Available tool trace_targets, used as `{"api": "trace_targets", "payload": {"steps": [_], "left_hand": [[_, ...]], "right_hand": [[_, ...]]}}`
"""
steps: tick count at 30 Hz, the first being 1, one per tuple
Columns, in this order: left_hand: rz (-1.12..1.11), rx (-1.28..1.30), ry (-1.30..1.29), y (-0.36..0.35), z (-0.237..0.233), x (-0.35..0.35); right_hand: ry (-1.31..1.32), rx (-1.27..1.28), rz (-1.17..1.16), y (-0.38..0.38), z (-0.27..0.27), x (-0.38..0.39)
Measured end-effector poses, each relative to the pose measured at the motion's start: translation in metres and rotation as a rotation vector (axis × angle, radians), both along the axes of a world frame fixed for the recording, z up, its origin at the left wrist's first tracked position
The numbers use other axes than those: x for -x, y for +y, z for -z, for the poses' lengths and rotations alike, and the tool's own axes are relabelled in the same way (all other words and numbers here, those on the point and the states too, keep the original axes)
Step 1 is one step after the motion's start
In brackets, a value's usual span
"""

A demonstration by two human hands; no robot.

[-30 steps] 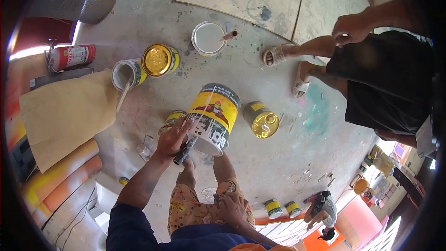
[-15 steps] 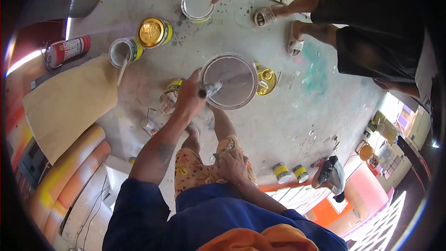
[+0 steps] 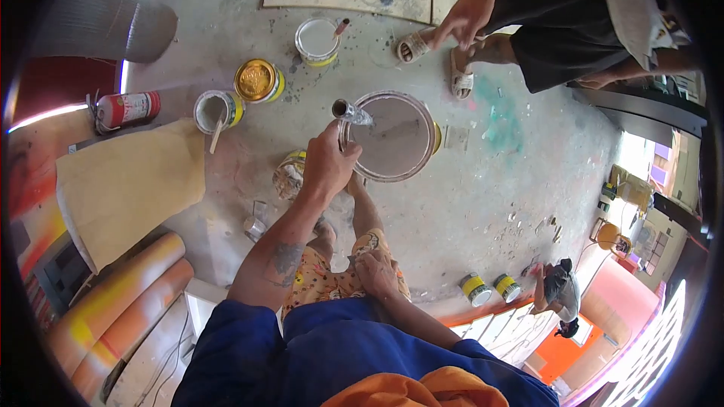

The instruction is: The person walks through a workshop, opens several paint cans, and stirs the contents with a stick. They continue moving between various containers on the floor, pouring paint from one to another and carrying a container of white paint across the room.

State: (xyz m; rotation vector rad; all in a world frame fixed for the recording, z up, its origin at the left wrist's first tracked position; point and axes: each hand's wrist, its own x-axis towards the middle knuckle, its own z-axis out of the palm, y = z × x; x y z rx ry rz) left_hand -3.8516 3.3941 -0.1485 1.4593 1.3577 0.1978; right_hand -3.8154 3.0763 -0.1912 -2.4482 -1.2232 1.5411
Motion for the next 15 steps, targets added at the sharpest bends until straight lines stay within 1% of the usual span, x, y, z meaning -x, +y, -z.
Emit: {"api": "trace_targets", "payload": {"steps": [2,4,5,8,11,13,15], "left_hand": [[-0.006,-0.034,-0.019,-0.002,-0.011,0.0],[-0.013,-0.067,-0.03,-0.005,-0.022,-0.001],[-0.018,-0.099,-0.05,-0.005,-0.026,-0.003],[-0.031,-0.155,-0.08,-0.007,-0.036,-0.014],[-0.041,-0.151,-0.043,-0.009,-0.043,-0.024],[-0.021,-0.104,-0.012,-0.014,-0.055,-0.03],[-0.004,-0.092,0.009,-0.014,-0.06,-0.042]], "right_hand": [[0.002,0.012,0.02,-0.005,-0.001,0.006],[0.03,-0.028,0.05,-0.024,0.01,0.015],[0.046,-0.049,0.062,-0.022,0.007,0.016],[0.013,-0.009,0.049,-0.015,-0.021,0.017],[0.074,0.002,0.061,0.003,-0.055,0.009],[0.044,-0.127,0.104,-0.013,-0.04,0.001],[0.034,-0.223,0.175,-0.012,-0.033,-0.014]]}}
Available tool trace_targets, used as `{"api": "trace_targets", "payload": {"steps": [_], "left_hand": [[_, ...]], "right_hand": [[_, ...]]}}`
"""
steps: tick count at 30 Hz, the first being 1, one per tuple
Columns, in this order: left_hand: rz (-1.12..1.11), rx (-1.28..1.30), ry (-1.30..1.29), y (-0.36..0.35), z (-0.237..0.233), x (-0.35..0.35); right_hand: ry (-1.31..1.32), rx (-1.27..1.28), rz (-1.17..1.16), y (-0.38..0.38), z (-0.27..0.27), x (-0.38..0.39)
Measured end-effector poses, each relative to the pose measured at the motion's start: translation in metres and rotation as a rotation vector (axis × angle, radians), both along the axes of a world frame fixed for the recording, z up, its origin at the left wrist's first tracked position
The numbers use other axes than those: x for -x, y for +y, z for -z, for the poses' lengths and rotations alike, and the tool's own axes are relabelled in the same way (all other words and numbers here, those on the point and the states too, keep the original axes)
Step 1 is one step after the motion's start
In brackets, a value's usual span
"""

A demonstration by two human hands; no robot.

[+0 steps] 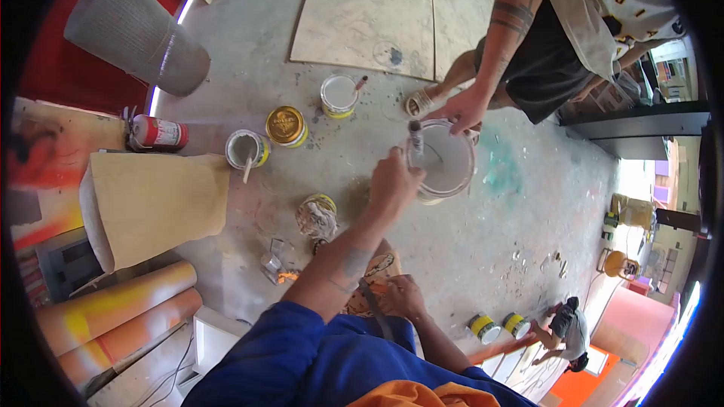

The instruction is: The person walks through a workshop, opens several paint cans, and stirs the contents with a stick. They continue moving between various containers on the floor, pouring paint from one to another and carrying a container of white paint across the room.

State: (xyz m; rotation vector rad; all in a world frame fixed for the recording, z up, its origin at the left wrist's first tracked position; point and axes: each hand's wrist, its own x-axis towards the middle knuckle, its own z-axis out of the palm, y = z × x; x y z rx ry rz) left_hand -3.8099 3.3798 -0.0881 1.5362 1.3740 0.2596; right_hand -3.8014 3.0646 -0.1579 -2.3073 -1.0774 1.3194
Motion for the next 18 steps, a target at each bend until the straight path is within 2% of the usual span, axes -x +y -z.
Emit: {"api": "trace_targets", "payload": {"steps": [2,5,8,11,12,14,16,17,18], "left_hand": [[0.011,-0.021,0.007,0.003,0.007,-0.019],[0.012,-0.056,0.005,0.006,0.023,-0.052],[0.006,-0.115,-0.074,0.012,0.04,-0.088],[0.19,0.141,-0.145,0.033,0.028,-0.093],[0.138,0.091,-0.176,0.034,0.048,-0.092],[0.041,-0.007,-0.232,0.039,0.12,-0.08],[-0.075,-0.029,-0.214,0.062,0.215,-0.052],[-0.133,0.385,-0.052,0.091,0.239,-0.031],[-0.169,0.549,0.011,0.107,0.294,-0.009]], "right_hand": [[0.009,-0.057,0.092,0.016,-0.003,-0.019],[-0.071,-0.125,0.077,0.055,-0.015,-0.04],[-0.067,-0.131,0.001,0.084,0.006,-0.057],[-0.01,-0.092,-0.048,0.128,0.023,-0.073],[0.015,-0.066,-0.054,0.141,0.03,-0.08],[0.013,-0.019,-0.13,0.167,0.037,-0.094],[-0.003,0.025,-0.407,0.186,0.043,-0.107],[-0.01,0.045,-0.548,0.197,0.047,-0.114],[-0.026,0.089,-0.477,0.212,0.05,-0.117]]}}
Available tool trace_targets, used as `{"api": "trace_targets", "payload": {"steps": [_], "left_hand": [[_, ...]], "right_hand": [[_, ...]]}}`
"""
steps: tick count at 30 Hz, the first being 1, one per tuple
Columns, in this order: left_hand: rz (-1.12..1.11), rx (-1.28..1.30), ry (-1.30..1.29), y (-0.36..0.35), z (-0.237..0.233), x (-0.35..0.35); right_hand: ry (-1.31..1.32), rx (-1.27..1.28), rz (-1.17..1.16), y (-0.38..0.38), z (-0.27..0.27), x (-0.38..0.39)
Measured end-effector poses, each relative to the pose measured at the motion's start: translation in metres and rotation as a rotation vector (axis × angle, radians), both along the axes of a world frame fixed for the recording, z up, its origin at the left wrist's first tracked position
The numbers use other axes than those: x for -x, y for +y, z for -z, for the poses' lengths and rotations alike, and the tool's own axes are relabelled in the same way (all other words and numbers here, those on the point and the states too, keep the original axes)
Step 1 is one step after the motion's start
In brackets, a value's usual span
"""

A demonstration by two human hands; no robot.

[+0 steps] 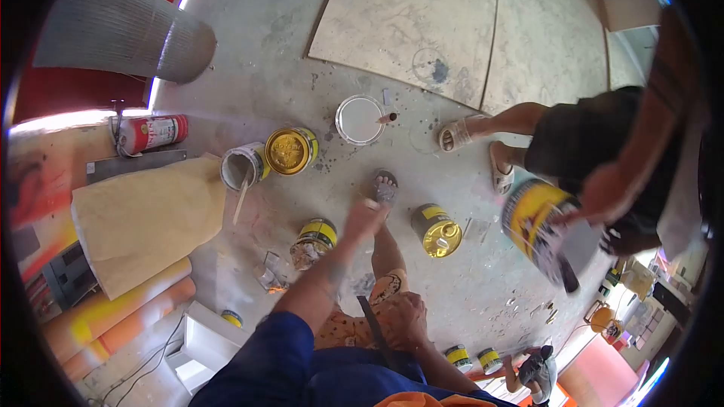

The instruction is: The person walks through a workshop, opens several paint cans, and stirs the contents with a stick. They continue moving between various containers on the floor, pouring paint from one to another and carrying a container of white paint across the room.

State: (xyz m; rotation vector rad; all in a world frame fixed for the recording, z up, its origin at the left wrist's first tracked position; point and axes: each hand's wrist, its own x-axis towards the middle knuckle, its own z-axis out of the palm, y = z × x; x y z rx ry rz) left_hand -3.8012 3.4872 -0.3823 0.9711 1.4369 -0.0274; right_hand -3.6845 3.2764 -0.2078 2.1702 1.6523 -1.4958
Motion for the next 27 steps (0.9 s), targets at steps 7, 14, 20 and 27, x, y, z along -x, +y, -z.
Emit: {"api": "trace_targets", "payload": {"steps": [7,14,20,27], "left_hand": [[-0.338,0.052,0.196,0.14,0.154,0.05],[0.293,0.049,0.299,0.235,0.204,0.045],[0.785,-0.515,0.383,0.204,0.241,0.059],[0.298,-0.385,0.438,0.181,0.186,0.018]], "right_hand": [[-0.083,0.216,0.041,0.068,0.025,-0.038],[-0.056,0.302,0.052,0.101,0.035,-0.074],[-0.036,0.277,0.074,0.104,0.038,-0.085],[-0.016,0.244,0.132,0.089,0.041,-0.082]]}}
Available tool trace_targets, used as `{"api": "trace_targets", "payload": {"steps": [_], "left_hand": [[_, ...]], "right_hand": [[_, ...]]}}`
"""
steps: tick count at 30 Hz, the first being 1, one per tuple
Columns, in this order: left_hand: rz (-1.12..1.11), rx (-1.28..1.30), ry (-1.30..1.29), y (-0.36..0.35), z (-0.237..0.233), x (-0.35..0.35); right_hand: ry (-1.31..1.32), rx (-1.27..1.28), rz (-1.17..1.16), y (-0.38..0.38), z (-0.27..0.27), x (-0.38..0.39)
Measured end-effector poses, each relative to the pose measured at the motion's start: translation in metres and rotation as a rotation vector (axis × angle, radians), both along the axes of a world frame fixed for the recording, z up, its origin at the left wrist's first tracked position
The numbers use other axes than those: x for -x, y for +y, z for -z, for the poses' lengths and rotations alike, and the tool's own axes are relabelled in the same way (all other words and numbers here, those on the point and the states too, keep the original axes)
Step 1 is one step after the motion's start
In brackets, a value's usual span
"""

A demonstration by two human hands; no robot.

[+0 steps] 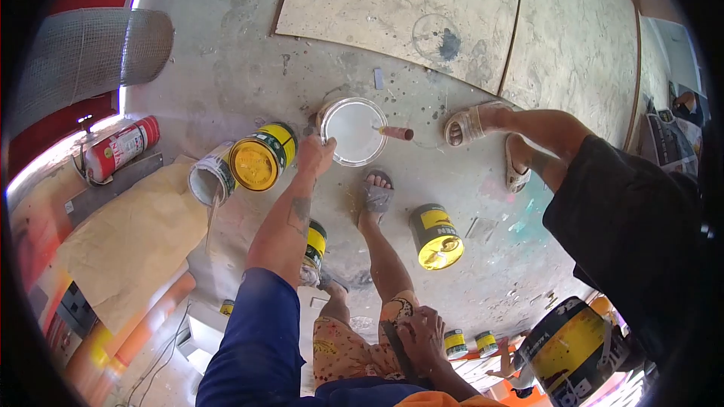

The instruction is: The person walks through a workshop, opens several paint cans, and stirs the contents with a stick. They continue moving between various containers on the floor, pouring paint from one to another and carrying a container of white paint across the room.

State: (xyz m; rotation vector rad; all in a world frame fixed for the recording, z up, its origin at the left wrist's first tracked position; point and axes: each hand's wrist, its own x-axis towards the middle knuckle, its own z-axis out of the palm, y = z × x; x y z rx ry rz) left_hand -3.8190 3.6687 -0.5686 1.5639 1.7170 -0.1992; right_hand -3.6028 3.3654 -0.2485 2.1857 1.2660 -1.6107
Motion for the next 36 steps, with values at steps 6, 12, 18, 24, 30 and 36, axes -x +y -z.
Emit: {"api": "trace_targets", "payload": {"steps": [6,12,18,24,30,36], "left_hand": [[-0.065,0.016,-0.023,-0.045,-0.051,0.002],[0.038,0.09,0.0,-0.097,-0.075,0.021],[0.058,0.097,-0.071,-0.158,-0.048,0.057],[-0.193,0.206,-0.107,-0.236,-0.011,0.074],[-1.077,0.343,-0.483,-0.322,0.01,0.029],[-1.655,0.181,-0.716,-0.342,0.006,-0.022]], "right_hand": [[-0.11,-0.39,0.116,0.013,0.065,-0.001],[-0.275,-0.754,0.022,0.149,0.13,0.012],[-0.171,0.137,-0.62,0.15,0.185,0.055],[-0.156,0.183,-0.652,0.074,0.224,0.09],[-0.077,0.076,-0.468,0.047,0.193,0.096],[-0.057,0.029,-0.284,0.033,0.186,0.114]]}}
